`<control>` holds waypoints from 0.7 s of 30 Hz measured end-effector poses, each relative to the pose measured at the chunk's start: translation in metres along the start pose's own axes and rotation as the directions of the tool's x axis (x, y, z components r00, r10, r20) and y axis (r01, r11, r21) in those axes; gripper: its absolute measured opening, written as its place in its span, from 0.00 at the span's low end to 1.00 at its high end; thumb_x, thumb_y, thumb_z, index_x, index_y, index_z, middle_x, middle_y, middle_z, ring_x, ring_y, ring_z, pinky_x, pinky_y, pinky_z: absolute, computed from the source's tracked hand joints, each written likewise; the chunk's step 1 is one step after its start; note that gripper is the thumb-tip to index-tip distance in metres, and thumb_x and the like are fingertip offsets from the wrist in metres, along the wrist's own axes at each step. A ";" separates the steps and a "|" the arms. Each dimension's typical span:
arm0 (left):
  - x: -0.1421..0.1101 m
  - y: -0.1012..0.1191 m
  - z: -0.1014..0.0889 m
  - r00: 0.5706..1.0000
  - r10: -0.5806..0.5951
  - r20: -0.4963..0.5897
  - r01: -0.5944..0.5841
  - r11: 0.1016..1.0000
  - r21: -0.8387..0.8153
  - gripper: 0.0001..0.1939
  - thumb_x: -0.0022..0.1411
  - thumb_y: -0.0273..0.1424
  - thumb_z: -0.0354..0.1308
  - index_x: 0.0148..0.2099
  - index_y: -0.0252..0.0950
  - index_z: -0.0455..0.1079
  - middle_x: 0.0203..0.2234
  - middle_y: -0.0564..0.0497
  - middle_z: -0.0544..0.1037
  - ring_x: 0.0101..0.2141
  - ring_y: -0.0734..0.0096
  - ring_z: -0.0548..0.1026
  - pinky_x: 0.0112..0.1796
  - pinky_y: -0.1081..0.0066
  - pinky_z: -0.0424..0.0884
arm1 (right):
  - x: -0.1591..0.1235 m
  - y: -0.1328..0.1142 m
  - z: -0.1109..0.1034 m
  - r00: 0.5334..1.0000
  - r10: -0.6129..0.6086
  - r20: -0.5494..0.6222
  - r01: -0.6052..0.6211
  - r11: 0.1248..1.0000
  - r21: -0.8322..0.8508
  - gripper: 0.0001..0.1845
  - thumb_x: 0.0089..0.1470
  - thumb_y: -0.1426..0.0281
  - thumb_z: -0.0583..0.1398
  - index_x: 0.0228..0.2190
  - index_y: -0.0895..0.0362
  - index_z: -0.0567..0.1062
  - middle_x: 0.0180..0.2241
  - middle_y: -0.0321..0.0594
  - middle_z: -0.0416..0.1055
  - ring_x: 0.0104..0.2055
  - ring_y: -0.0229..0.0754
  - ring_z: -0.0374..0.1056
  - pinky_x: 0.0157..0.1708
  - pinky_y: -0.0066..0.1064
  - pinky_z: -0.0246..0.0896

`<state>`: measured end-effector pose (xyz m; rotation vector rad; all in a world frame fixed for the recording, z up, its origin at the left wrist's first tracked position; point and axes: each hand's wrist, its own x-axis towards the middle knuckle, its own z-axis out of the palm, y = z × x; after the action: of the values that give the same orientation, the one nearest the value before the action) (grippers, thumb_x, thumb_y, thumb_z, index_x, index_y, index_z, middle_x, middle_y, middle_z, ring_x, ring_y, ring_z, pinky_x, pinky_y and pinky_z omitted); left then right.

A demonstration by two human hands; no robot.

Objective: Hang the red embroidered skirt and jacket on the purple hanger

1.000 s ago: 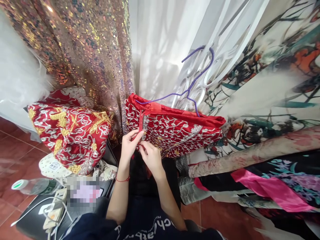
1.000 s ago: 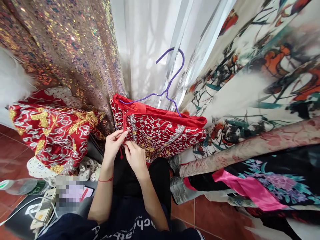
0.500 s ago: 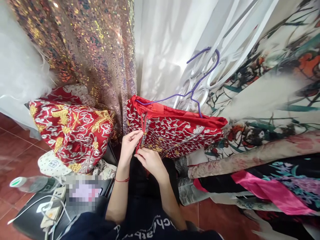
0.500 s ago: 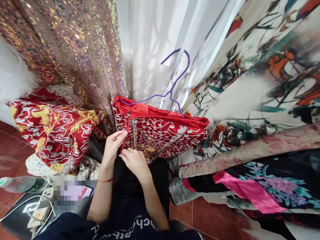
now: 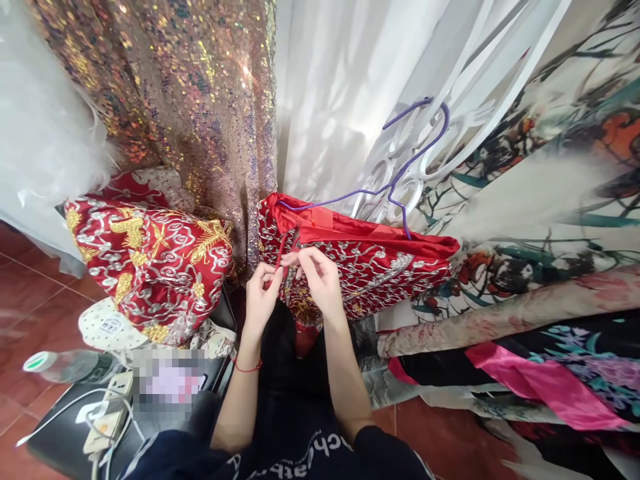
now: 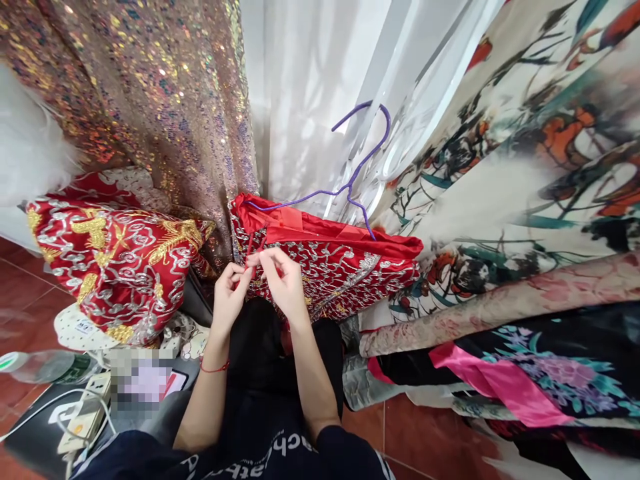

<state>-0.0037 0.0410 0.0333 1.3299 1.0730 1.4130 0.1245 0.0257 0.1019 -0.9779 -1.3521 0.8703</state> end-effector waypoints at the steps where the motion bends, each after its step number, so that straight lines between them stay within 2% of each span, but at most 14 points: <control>1: -0.002 0.001 0.001 1.000 0.014 0.000 -0.014 1.000 0.001 0.16 0.65 0.41 0.59 0.31 0.37 0.62 0.18 0.60 0.62 0.20 0.81 0.58 0.24 0.78 0.52 | 0.004 0.002 0.003 0.997 -0.052 -0.054 0.047 0.996 -0.080 0.14 0.66 0.59 0.55 0.34 0.54 0.73 0.35 0.39 0.77 0.33 0.38 0.71 0.37 0.31 0.66; 3: -0.004 0.004 0.001 0.999 0.040 -0.004 -0.040 0.999 0.006 0.16 0.66 0.41 0.58 0.31 0.37 0.61 0.18 0.61 0.60 0.20 0.81 0.56 0.23 0.78 0.51 | 0.009 0.008 0.008 0.983 -0.163 -0.089 0.133 0.952 -0.275 0.13 0.66 0.61 0.54 0.35 0.54 0.73 0.36 0.41 0.76 0.38 0.41 0.72 0.42 0.32 0.65; 6: -0.007 0.009 -0.001 0.996 0.092 0.015 -0.091 0.996 -0.011 0.15 0.67 0.39 0.57 0.32 0.37 0.61 0.19 0.60 0.63 0.20 0.81 0.59 0.24 0.78 0.55 | 0.008 0.015 0.014 0.966 -0.257 0.033 0.234 0.811 -0.536 0.14 0.68 0.61 0.52 0.38 0.56 0.73 0.37 0.43 0.77 0.39 0.42 0.72 0.45 0.34 0.62; 8: -0.007 0.011 -0.003 0.992 0.123 0.034 -0.122 0.992 -0.032 0.14 0.67 0.38 0.57 0.32 0.37 0.61 0.18 0.60 0.63 0.20 0.81 0.60 0.24 0.79 0.57 | 0.005 0.014 0.015 0.967 -0.217 0.136 0.251 0.705 -0.663 0.17 0.68 0.60 0.51 0.38 0.57 0.73 0.30 0.41 0.77 0.34 0.43 0.71 0.46 0.35 0.58; 11: -0.009 0.015 -0.002 0.989 0.143 0.029 -0.142 0.990 -0.024 0.14 0.66 0.37 0.58 0.30 0.37 0.62 0.18 0.59 0.64 0.20 0.81 0.60 0.24 0.79 0.58 | 0.001 0.007 0.016 0.967 -0.084 0.241 0.242 0.594 -0.767 0.24 0.70 0.57 0.49 0.29 0.56 0.73 0.21 0.37 0.73 0.26 0.40 0.67 0.46 0.35 0.55; 13: -0.012 0.016 0.000 0.989 0.147 -0.023 -0.146 0.989 0.018 0.13 0.65 0.37 0.59 0.30 0.36 0.64 0.18 0.58 0.66 0.20 0.81 0.61 0.23 0.80 0.57 | 0.000 0.000 0.016 0.958 -0.021 0.285 0.245 0.569 -0.785 0.28 0.70 0.57 0.47 0.24 0.56 0.72 0.21 0.38 0.74 0.26 0.38 0.68 0.47 0.33 0.53; 16: -0.017 0.017 0.004 0.977 0.180 -0.114 -0.172 0.982 0.073 0.11 0.62 0.35 0.62 0.31 0.35 0.67 0.18 0.58 0.67 0.18 0.83 0.59 0.20 0.80 0.52 | -0.002 -0.009 0.014 0.954 0.054 0.294 0.217 0.551 -0.806 0.28 0.71 0.57 0.47 0.26 0.56 0.74 0.24 0.39 0.76 0.28 0.38 0.70 0.44 0.31 0.53; 19: -0.020 0.019 0.005 0.971 0.213 -0.109 -0.207 0.976 0.068 0.11 0.61 0.35 0.63 0.30 0.35 0.69 0.18 0.58 0.67 0.18 0.83 0.58 0.19 0.79 0.51 | -0.003 -0.013 0.011 0.951 0.139 0.275 0.151 0.567 -0.810 0.26 0.70 0.57 0.47 0.29 0.56 0.76 0.24 0.39 0.76 0.27 0.39 0.70 0.34 0.30 0.52; 21: -0.021 0.020 0.004 0.975 0.206 -0.086 -0.201 0.978 0.057 0.12 0.61 0.37 0.62 0.30 0.36 0.69 0.19 0.57 0.68 0.19 0.81 0.60 0.20 0.79 0.54 | -0.004 -0.013 0.009 0.955 0.108 0.275 0.152 0.619 -0.771 0.24 0.70 0.59 0.47 0.30 0.55 0.75 0.25 0.39 0.76 0.28 0.39 0.71 0.32 0.30 0.53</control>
<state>0.0001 0.0163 0.0485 1.4552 1.0590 1.6214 0.1149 0.0175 0.1117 -1.5374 -2.0911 0.3616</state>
